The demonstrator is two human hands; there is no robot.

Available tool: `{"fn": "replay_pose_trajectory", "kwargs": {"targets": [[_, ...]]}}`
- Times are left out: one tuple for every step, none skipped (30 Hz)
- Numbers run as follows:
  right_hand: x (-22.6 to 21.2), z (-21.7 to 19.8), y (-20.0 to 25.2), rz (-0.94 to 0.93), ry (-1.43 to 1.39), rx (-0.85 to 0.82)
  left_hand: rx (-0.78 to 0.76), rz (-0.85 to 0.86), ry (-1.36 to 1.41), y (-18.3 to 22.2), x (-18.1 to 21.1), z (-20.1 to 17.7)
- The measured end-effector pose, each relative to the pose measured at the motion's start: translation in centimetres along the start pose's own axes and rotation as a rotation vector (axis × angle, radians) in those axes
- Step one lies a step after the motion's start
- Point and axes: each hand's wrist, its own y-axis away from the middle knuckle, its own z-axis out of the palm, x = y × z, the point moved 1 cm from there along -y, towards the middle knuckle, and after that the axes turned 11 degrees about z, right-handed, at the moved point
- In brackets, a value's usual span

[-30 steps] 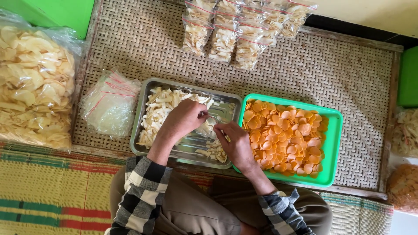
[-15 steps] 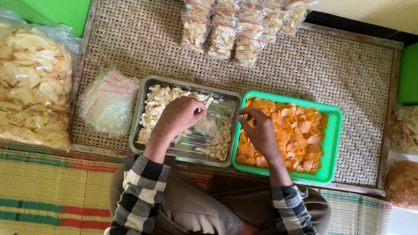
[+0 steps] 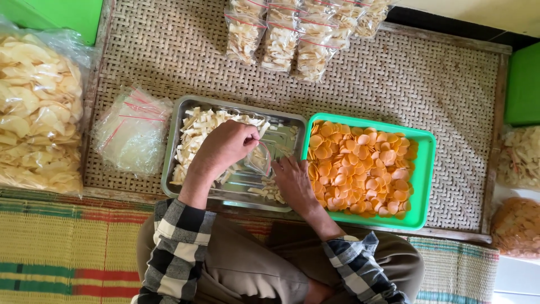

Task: Manually filling small plastic bags with white chips from a metal tray

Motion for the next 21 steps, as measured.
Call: {"fn": "replay_pose_trajectory", "kwargs": {"targets": [[0.0,-0.4,-0.1,-0.003,-0.001,-0.002,0.001,-0.003,0.001,-0.1,-0.2,0.2],[-0.1,-0.8,-0.2,0.015,-0.050,-0.041,0.009,0.001,0.003,-0.1,-0.4,0.4],[-0.1,-1.1,-0.2,0.034,-0.099,-0.081,0.015,0.004,0.006,-0.2,-0.6,0.6],[-0.2,-1.7,-0.3,0.032,-0.101,-0.083,0.015,0.001,0.007,-0.2,-0.9,0.8],[-0.2,-2.3,-0.4,0.029,-0.125,-0.070,0.012,0.009,0.002,-0.3,-1.2,1.1],[-0.2,-2.9,-0.4,0.026,-0.150,-0.058,0.009,0.017,-0.004,-0.4,-1.4,1.3],[-0.2,-3.4,-0.6,0.025,-0.151,-0.058,0.009,0.015,-0.004,-0.3,-1.2,1.1],[-0.1,-3.9,-0.7,0.027,-0.204,-0.081,0.009,0.010,-0.004,-0.2,-1.0,1.0],[0.0,-4.4,-0.8,0.029,-0.257,-0.104,0.008,0.006,-0.004,-0.2,-0.8,0.8],[0.3,-5.5,-0.9,0.029,-0.258,-0.105,0.008,0.005,-0.004,-0.1,-0.6,0.7],[0.6,-6.5,-1.1,0.045,-0.395,-0.132,0.000,0.007,-0.001,-0.1,-0.5,0.6],[0.9,-7.5,-1.2,0.061,-0.533,-0.159,-0.008,0.008,0.003,-0.1,-0.3,0.5],[1.2,-9.4,-1.4,0.060,-0.534,-0.160,-0.009,0.006,0.003,-0.1,-0.3,0.4],[1.4,-11.2,-1.6,0.082,-0.653,-0.155,-0.022,0.005,0.019,-0.1,-0.2,0.4],[1.7,-13.1,-1.8,0.104,-0.771,-0.150,-0.034,0.004,0.036,-0.1,-0.1,0.3],[1.9,-13.6,-1.7,0.103,-0.771,-0.152,-0.033,0.002,0.036,-0.1,0.1,0.3],[2.0,-14.2,-1.8,0.124,-0.814,-0.062,-0.043,0.006,0.020,-0.1,0.2,0.2],[2.3,-14.8,-1.8,0.144,-0.855,0.027,-0.053,0.010,0.003,-0.1,0.4,0.2],[1.7,-14.3,-1.8,0.141,-0.857,0.027,-0.051,0.008,0.001,0.0,0.5,0.2],[1.3,-13.8,-1.8,0.158,-0.932,0.111,-0.056,0.018,-0.004,0.0,0.6,0.2],[0.8,-13.4,-1.7,0.175,-1.007,0.195,-0.062,0.029,-0.008,0.1,0.8,0.3]]}}
